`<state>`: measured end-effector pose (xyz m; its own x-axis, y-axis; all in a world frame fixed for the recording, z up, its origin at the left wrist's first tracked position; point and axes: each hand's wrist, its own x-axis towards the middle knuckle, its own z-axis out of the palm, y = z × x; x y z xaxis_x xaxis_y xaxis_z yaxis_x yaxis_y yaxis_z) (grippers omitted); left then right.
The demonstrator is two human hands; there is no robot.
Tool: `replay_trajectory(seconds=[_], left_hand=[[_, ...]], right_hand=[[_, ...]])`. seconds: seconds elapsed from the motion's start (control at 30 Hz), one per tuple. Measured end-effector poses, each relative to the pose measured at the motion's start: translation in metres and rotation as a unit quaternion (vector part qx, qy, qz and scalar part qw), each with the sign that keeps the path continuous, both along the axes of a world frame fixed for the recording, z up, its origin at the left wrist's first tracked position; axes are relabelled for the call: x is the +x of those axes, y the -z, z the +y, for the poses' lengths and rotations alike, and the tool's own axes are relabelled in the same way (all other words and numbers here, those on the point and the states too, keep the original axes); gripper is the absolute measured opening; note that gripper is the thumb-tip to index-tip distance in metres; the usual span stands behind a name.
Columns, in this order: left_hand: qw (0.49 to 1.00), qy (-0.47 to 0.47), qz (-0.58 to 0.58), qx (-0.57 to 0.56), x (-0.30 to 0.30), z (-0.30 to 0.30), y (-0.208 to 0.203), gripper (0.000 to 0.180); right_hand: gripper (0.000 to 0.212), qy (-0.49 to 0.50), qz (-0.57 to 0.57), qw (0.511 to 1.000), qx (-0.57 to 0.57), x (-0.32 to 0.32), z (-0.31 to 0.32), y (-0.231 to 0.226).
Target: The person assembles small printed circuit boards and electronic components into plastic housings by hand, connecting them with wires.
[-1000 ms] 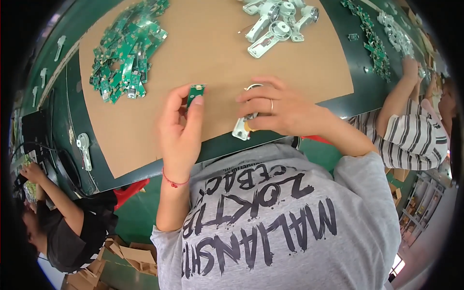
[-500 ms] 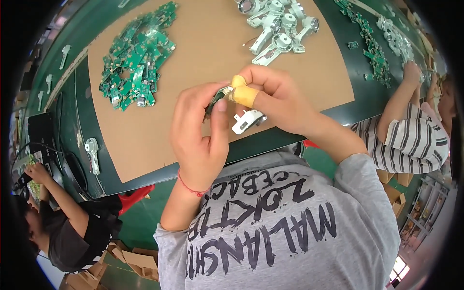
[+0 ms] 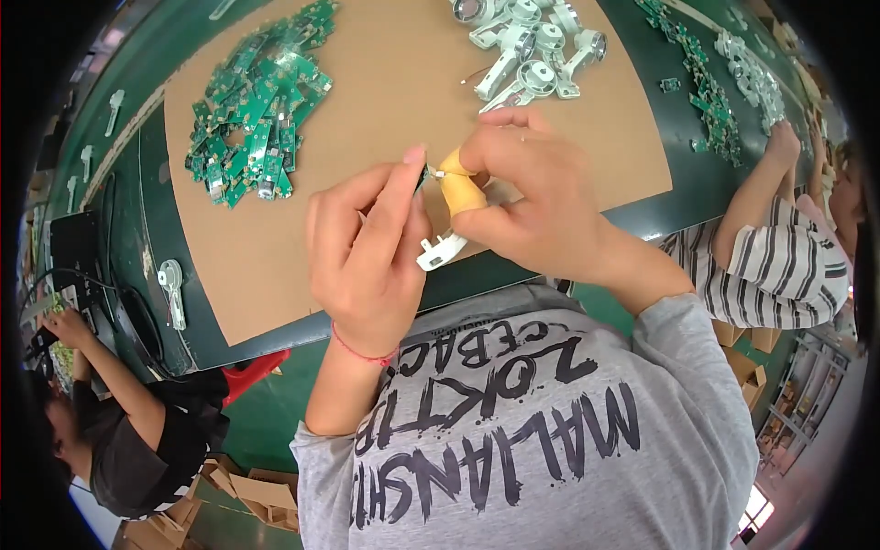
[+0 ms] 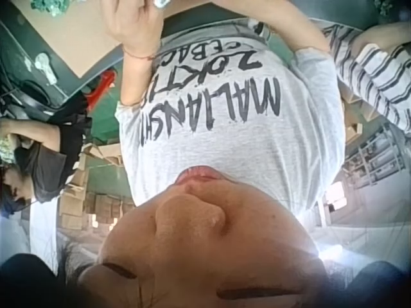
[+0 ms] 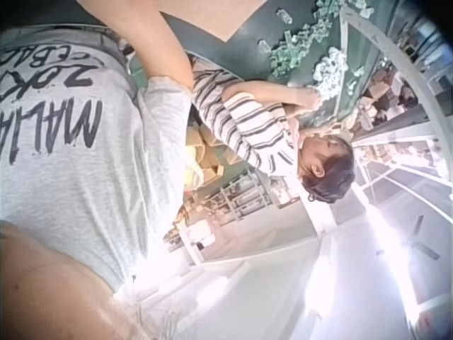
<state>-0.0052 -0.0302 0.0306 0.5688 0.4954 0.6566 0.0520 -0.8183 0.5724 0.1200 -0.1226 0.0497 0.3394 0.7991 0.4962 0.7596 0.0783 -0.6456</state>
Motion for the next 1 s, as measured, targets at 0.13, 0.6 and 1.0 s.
replay_trajectory(seconds=[0.13,0.6,1.0], left_hand=[[1.0,0.013,0.005,-0.012,-0.004,-0.003,0.0,0.044],[0.998,0.051,-0.02,-0.041,-0.008,-0.008,0.007,0.04],[0.95,0.104,-0.059,-0.288,-0.006,-0.007,0.015,0.052]], right_hand=[[0.017,-0.01,-0.049,0.999,0.009,0.002,0.0,-0.002],[0.017,-0.055,-0.065,0.994,0.068,-0.001,0.003,0.008],[0.018,-0.152,0.19,0.97,0.005,0.008,-0.001,0.012]])
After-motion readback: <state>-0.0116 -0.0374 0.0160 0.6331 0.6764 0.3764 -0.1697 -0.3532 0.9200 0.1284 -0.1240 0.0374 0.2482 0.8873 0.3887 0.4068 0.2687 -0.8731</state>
